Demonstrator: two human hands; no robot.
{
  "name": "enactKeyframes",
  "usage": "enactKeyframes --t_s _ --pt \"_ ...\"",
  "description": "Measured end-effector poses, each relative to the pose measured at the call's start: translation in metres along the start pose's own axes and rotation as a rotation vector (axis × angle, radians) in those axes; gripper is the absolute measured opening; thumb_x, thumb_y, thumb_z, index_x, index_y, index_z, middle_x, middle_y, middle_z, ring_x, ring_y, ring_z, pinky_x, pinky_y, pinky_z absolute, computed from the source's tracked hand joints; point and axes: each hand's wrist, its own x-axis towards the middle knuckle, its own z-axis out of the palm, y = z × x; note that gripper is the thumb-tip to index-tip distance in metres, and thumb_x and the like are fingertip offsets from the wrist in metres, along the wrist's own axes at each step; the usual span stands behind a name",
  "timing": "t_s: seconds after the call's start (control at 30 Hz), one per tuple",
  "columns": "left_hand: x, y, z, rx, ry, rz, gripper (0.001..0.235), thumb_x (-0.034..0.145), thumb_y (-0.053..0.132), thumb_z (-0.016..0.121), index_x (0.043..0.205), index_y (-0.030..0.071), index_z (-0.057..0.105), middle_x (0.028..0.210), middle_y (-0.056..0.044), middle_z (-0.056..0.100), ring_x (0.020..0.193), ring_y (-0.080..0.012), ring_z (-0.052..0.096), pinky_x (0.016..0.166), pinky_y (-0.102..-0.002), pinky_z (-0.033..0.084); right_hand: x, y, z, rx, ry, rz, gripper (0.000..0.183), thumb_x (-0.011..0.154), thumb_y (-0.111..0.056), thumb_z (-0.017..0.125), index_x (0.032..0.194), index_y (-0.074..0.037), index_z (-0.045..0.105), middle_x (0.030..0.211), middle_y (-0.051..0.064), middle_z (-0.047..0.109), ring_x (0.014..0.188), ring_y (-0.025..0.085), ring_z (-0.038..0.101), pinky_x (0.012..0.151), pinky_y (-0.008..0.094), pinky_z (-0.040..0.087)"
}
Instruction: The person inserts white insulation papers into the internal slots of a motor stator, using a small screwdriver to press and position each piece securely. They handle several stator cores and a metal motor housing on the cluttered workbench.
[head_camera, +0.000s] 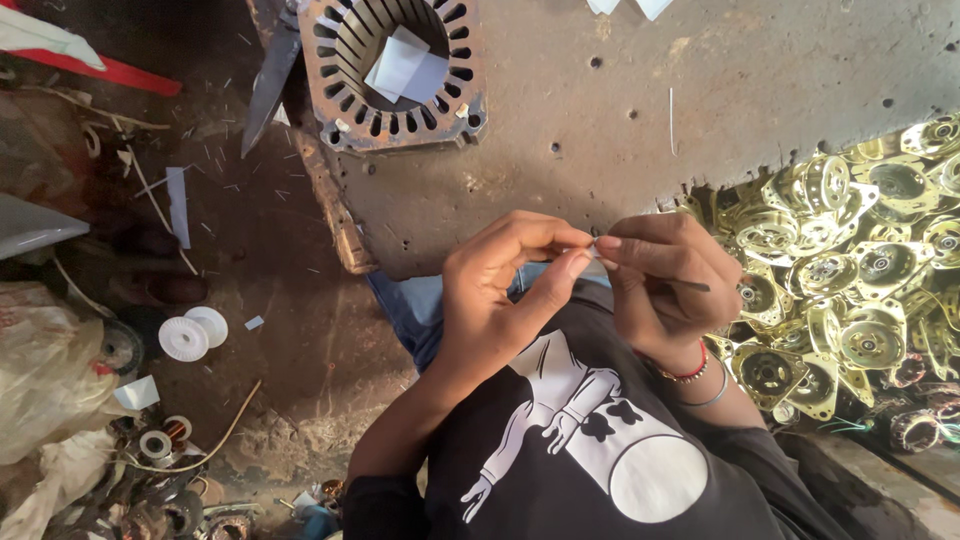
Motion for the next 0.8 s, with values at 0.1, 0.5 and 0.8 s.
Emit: enactKeyframes --t_s 0.1,0.5,0.8 --pt "-0.001 -0.004 0.001 -0.024 -0.003 -0.022 0.013 0.103 -0.001 0.067 0.116 -0.005 0.068 0.114 -0.008 0.068 0.105 -0.0111 0.068 0.095 -0.025 0.058 -0.003 0.0 0.002 0.016 0.02 0.054 0.015 0.089 0.014 0.075 0.098 0.004 0.067 0.094 0.017 0.071 0.068 0.014 0.064 0.057 0.023 0.046" --pt "-0.001 -0.004 0.004 0.303 0.049 0.139 0.011 0.101 -0.002 0.07 0.111 -0.001 0.067 0.106 -0.008 0.07 0.091 -0.0113 0.07 0.086 -0.025 0.057 -0.006 0.005 0.0 0.181 -0.051 0.204 0.011 0.1 -0.006 0.068 0.1 0.004 0.065 0.091 0.014 0.067 0.069 0.013 0.058 0.058 0.024 0.04" --pt "0.031 -0.008 -0.006 0.823 -0.026 0.287 0.03 0.097 -0.002 0.071 0.126 0.006 0.071 0.11 -0.007 0.069 0.103 -0.0237 0.069 0.089 -0.035 0.053 -0.018 0.011 0.004 0.59 0.012 0.731 0.022 0.104 -0.007 0.062 0.121 0.008 0.064 0.08 0.003 0.058 0.057 0.005 0.048 0.051 0.019 0.038"
